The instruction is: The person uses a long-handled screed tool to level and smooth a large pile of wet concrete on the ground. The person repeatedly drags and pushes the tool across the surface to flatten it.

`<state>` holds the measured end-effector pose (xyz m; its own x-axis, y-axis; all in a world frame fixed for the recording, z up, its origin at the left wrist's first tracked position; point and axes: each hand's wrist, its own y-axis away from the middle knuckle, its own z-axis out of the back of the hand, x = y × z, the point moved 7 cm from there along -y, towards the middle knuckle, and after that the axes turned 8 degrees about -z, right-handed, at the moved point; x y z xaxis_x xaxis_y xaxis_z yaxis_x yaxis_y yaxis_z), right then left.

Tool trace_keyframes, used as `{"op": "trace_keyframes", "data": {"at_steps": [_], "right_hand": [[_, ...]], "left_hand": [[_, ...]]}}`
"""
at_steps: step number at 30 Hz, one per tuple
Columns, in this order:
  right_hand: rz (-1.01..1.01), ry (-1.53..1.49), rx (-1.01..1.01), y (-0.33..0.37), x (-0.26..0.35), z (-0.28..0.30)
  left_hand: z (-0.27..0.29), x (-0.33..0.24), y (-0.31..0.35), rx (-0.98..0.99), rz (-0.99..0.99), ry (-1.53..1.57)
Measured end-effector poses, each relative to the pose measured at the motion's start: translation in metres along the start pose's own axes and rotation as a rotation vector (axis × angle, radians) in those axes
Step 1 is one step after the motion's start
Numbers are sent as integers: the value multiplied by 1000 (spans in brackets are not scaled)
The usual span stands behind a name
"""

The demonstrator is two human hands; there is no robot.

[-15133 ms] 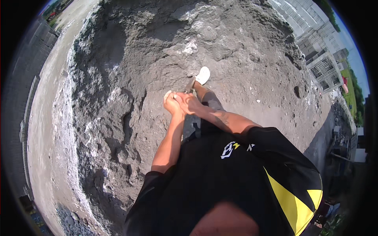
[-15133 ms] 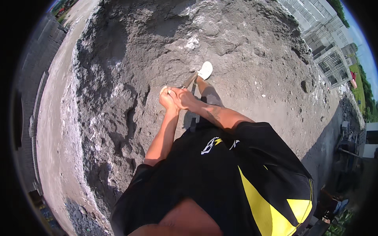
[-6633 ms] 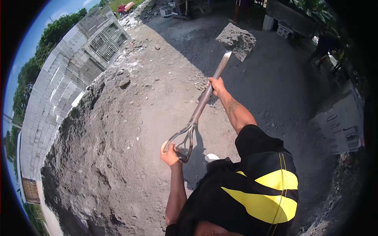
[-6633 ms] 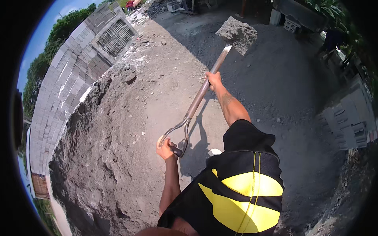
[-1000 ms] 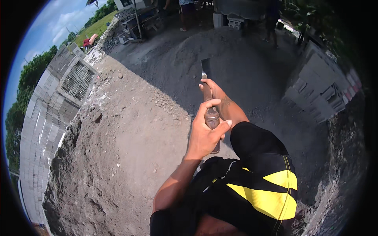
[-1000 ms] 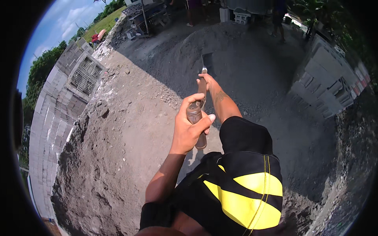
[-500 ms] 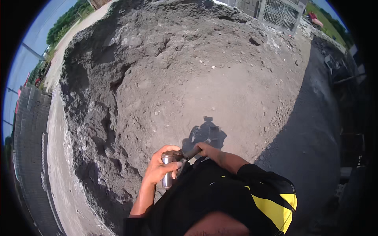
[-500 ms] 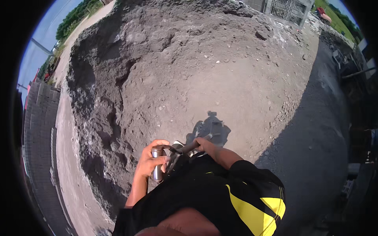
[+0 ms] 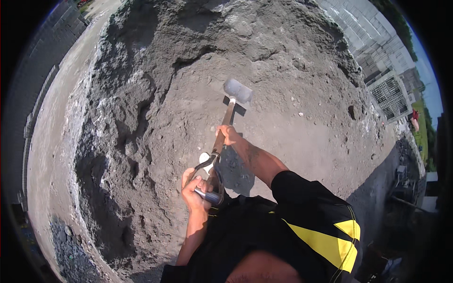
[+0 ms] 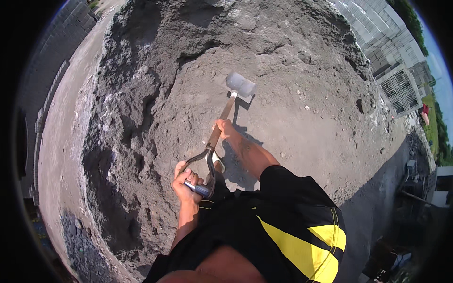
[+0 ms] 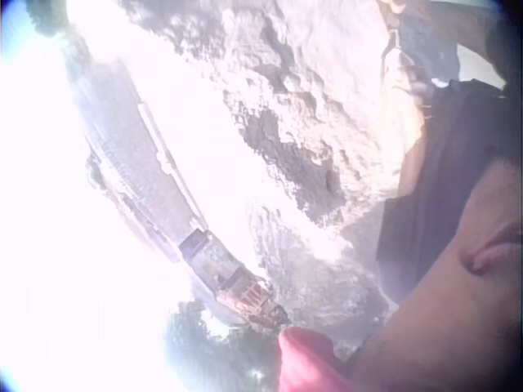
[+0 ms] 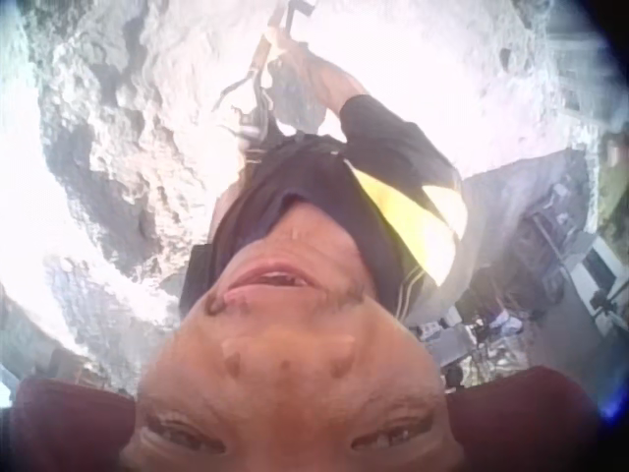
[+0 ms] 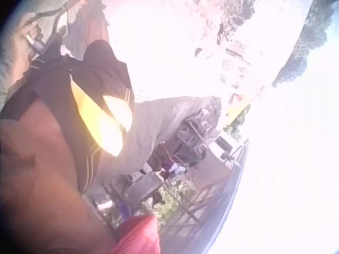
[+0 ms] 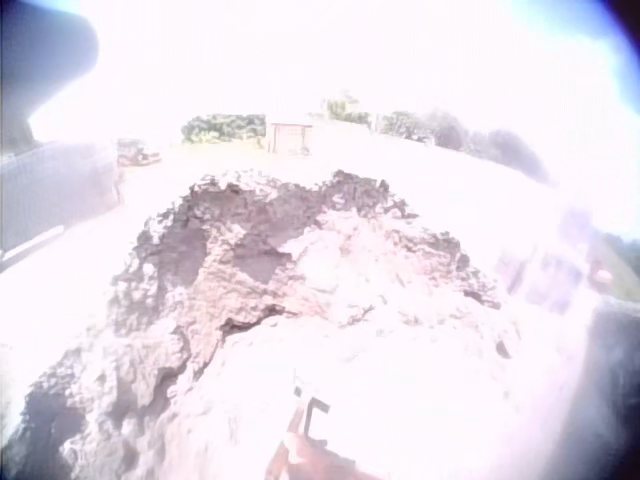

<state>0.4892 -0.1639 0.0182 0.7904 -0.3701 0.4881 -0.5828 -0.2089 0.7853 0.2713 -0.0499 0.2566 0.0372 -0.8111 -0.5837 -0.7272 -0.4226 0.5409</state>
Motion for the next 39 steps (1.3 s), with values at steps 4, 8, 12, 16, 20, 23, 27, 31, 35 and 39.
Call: {"op": "trace_keyframes", "data": {"at_steps": [4, 8, 12, 16, 20, 23, 27, 31, 35, 39], "right_hand": [[128, 40, 320, -5, 103, -33], [164, 284, 212, 34, 162, -76], [785, 1218, -193, 68, 215, -103], [571, 1038, -360, 79, 257, -90], [687, 939, -278, 85, 287, -111], [820, 1019, -269, 62, 312, -120], [883, 1170, -284, -50, 310, -105], [1047, 1460, -394, -77, 263, -99], [1209, 1284, -388, -17, 275, -120], [598, 1124, -383, 18, 231, -61]], "left_hand": [[-101, 36, -127, 162, 46, 110], [-176, 79, -273, 207, 36, 165], [-209, 107, -345, 226, -198, -37], [-253, 104, -326, 198, -244, -151], [-289, 82, -323, 269, -149, -81], [-309, 90, -365, 272, -267, -143], [-295, 107, -439, 245, -342, -239], [-245, 139, -460, 114, -120, -333], [-240, 139, -482, 39, 46, -278], [-225, 133, -476, 59, 69, -275]]}}
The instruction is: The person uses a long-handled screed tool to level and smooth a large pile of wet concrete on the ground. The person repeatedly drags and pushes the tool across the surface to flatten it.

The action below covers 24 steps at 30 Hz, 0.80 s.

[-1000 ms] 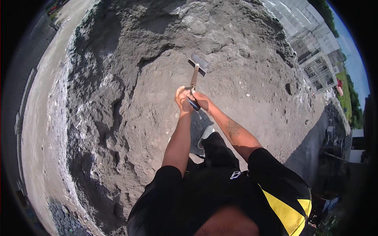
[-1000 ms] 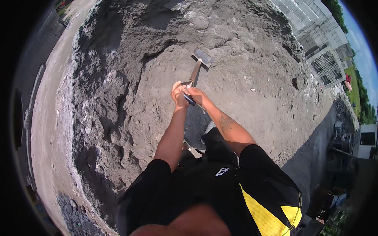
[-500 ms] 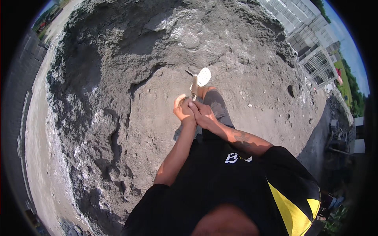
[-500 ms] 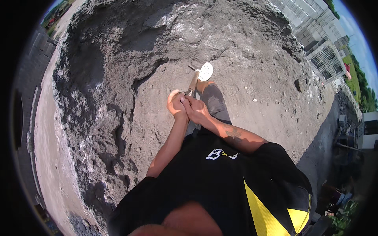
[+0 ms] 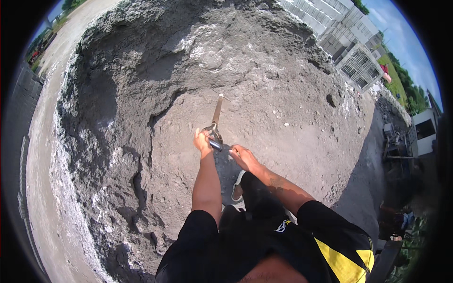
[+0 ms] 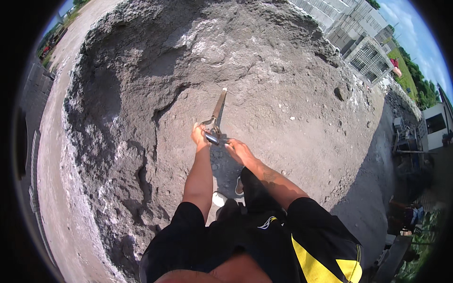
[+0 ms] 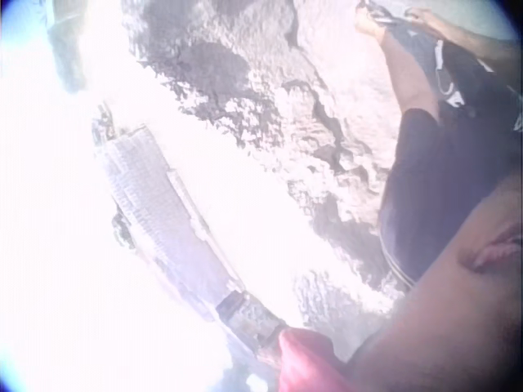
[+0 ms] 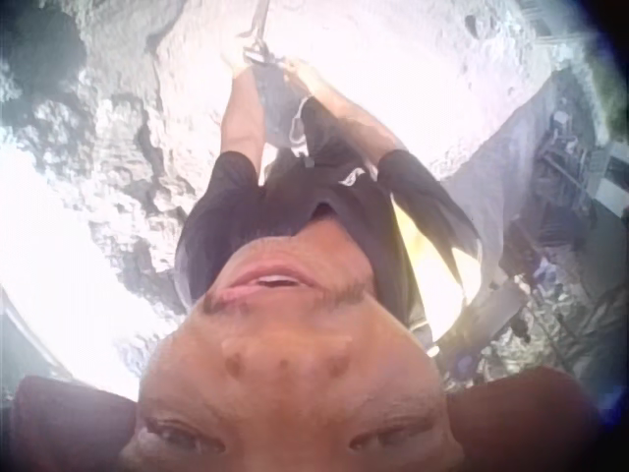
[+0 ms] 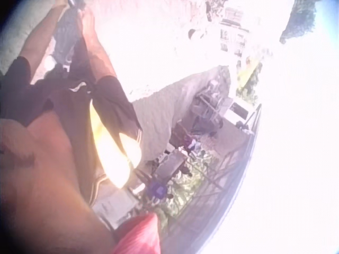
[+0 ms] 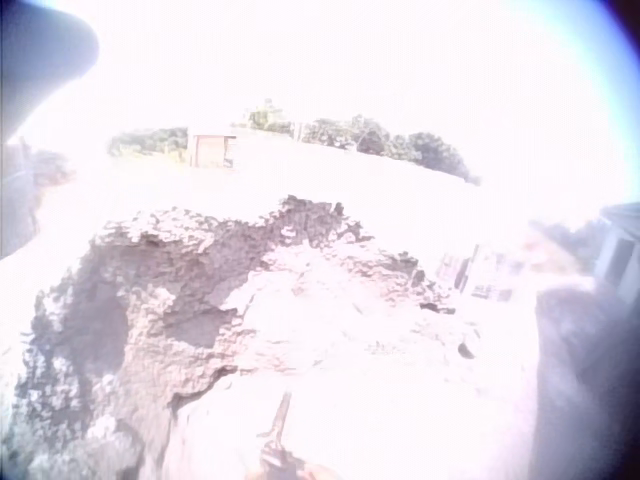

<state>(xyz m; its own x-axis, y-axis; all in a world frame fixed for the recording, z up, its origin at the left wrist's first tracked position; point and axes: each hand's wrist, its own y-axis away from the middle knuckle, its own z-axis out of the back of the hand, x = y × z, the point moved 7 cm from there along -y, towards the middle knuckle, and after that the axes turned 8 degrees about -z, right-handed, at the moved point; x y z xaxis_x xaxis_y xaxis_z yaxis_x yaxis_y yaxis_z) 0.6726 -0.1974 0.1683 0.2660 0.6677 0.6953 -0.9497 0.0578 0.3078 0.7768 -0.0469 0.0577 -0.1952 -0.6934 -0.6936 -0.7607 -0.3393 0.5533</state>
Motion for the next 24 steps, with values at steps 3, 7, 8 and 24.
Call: {"op": "trace_keyframes", "data": {"at_steps": [3, 7, 8, 24], "right_hand": [[-138, 63, 69, 65, -96, -6], [-454, 217, 285, 167, -206, -25], [-465, 203, 307, 193, -230, -27], [-844, -396, 36, 498, -453, 30]], "left_hand": [[19, -3, -1, 107, -19, -59], [119, 15, -44, -7, 95, -144], [129, 24, -47, -11, 114, -142], [76, 219, 210, 62, 104, 50]]}}
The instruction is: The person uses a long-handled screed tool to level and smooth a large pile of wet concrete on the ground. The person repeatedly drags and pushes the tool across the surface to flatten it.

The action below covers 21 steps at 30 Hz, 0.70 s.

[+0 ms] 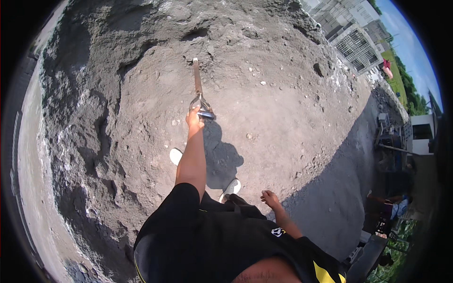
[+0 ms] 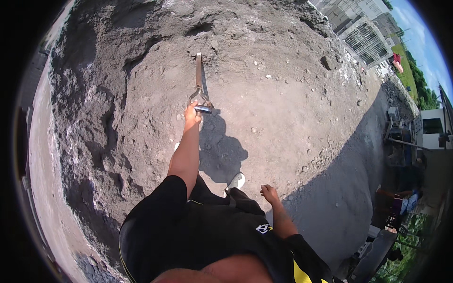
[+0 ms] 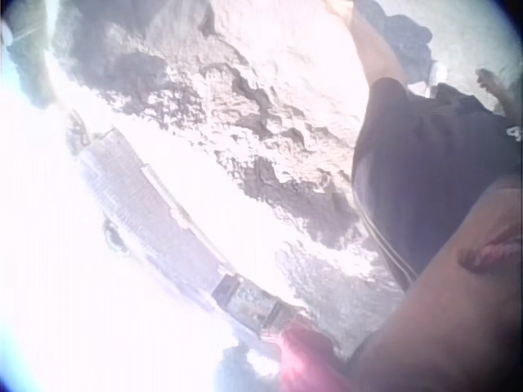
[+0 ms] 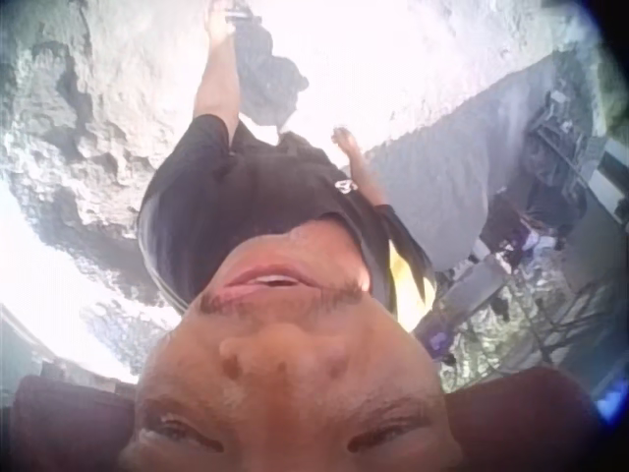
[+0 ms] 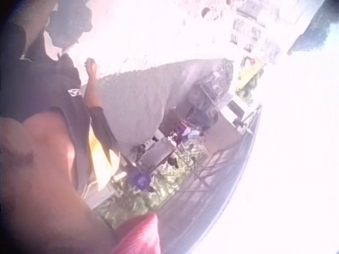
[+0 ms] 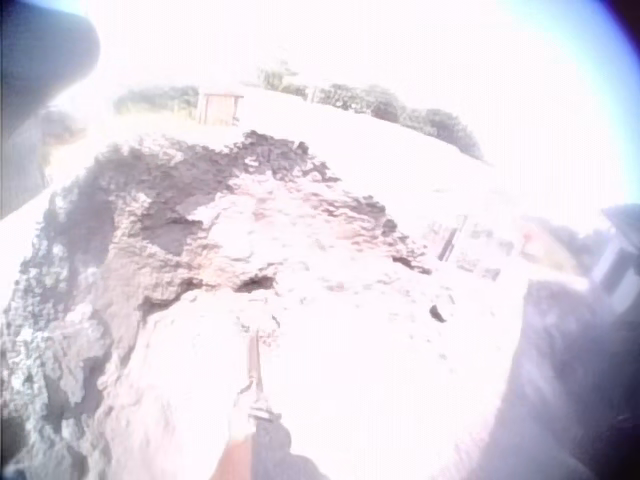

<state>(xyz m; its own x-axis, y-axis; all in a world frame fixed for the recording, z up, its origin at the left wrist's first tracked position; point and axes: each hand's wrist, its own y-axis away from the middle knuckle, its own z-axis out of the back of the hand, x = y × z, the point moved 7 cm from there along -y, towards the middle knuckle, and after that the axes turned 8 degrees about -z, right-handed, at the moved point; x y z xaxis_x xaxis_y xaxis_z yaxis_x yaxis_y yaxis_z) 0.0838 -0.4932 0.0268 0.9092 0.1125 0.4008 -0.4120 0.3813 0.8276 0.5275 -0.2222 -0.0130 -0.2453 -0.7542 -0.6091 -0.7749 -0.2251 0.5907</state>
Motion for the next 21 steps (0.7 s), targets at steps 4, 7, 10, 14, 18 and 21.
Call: {"op": "trace_keyframes", "data": {"at_steps": [4, 7, 10, 14, 18, 21], "right_hand": [[-1, 35, 6, 9, -72, 39], [-8, -9, 16, 8, -103, 72], [-17, -64, -33, -12, -137, 111], [0, -203, -76, -59, -147, 133], [-80, -2, 65, -68, -56, 125], [20, 46, 104, -93, 48, 103]], "left_hand": [[-8, -20, 25, -233, -153, -5], [-23, -29, 46, -290, -222, -183], [-35, -18, 73, -281, -256, -183], [-20, -16, 72, -313, -256, -314], [3, -25, 57, -307, -263, -332], [30, -55, 37, -229, -331, -459]]}}
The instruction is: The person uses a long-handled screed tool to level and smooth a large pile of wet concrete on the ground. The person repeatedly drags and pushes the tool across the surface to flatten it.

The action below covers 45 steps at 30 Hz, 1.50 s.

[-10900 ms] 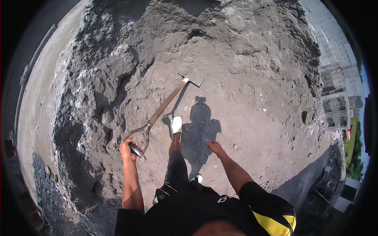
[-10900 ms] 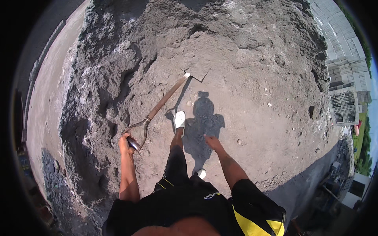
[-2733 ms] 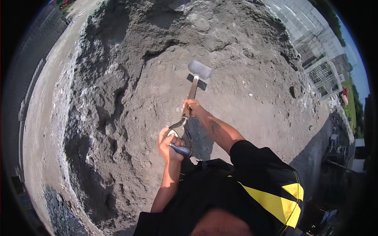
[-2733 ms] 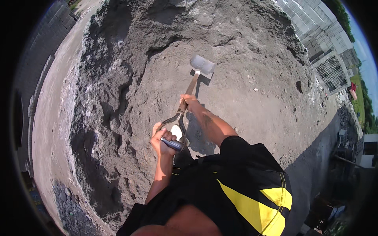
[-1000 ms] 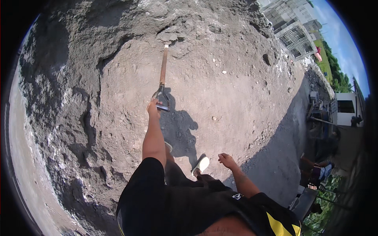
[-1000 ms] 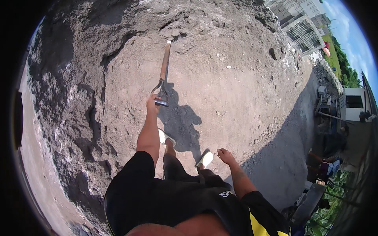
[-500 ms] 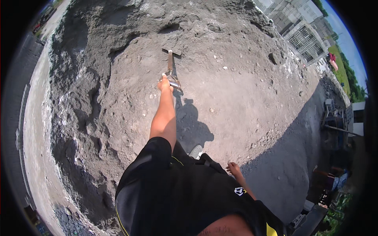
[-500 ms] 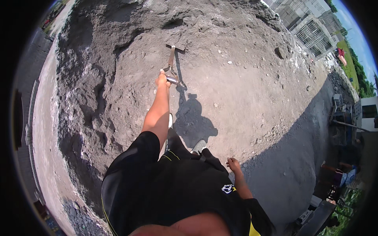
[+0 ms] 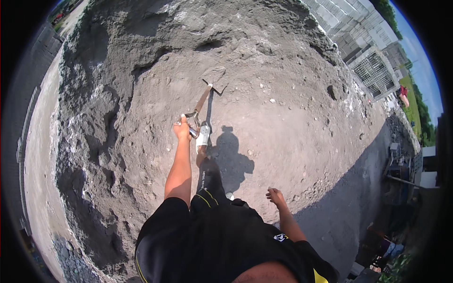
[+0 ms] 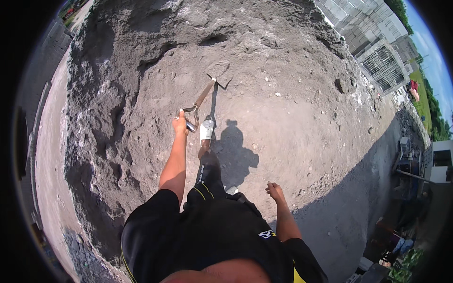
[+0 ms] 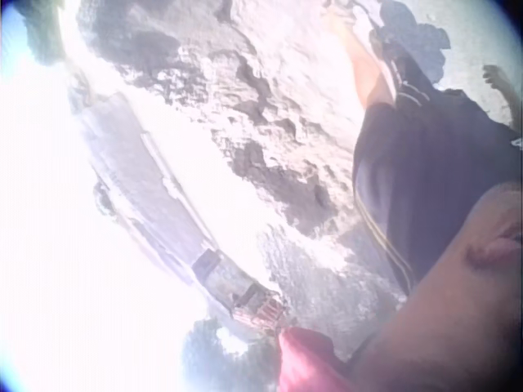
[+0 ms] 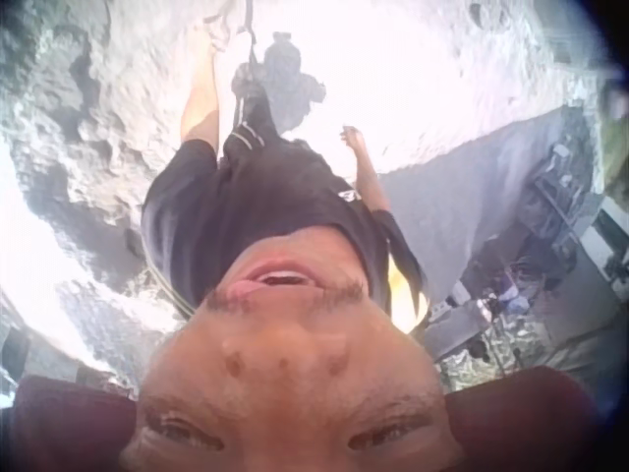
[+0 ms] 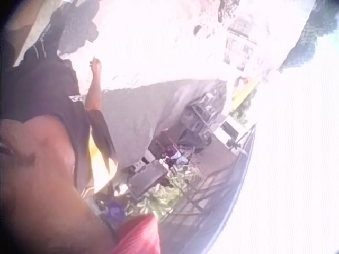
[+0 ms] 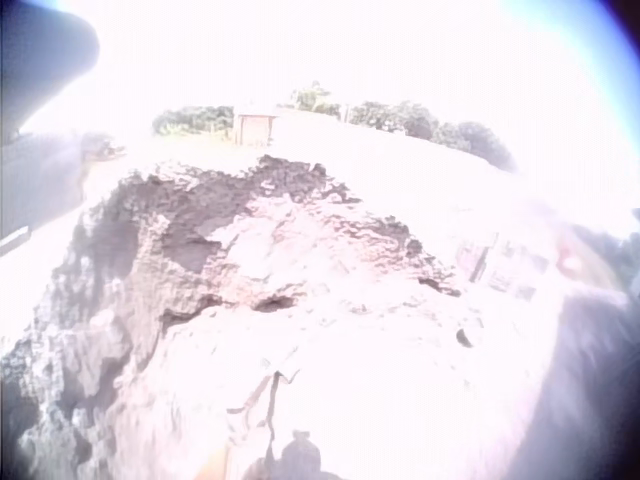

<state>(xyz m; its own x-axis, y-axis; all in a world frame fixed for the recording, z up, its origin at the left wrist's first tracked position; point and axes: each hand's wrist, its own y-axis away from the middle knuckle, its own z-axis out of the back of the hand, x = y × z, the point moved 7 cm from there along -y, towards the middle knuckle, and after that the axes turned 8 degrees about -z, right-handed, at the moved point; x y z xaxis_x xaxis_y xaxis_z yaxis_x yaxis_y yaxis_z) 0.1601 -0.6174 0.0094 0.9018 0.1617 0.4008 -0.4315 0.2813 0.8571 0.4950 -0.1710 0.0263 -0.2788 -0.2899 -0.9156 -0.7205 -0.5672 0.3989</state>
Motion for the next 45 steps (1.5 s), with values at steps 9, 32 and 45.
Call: {"op": "trace_keyframes", "data": {"at_steps": [9, 32, 45], "right_hand": [[219, 326, 186, -172, 349, -176], [-344, -1265, 376, -245, 347, -352], [-44, -1845, -719, -12, -35, 179]], "left_hand": [[70, -22, -52, -148, -8, -42], [149, -90, -42, -118, -227, -448], [-130, 77, 295, 883, 247, -293]]}}
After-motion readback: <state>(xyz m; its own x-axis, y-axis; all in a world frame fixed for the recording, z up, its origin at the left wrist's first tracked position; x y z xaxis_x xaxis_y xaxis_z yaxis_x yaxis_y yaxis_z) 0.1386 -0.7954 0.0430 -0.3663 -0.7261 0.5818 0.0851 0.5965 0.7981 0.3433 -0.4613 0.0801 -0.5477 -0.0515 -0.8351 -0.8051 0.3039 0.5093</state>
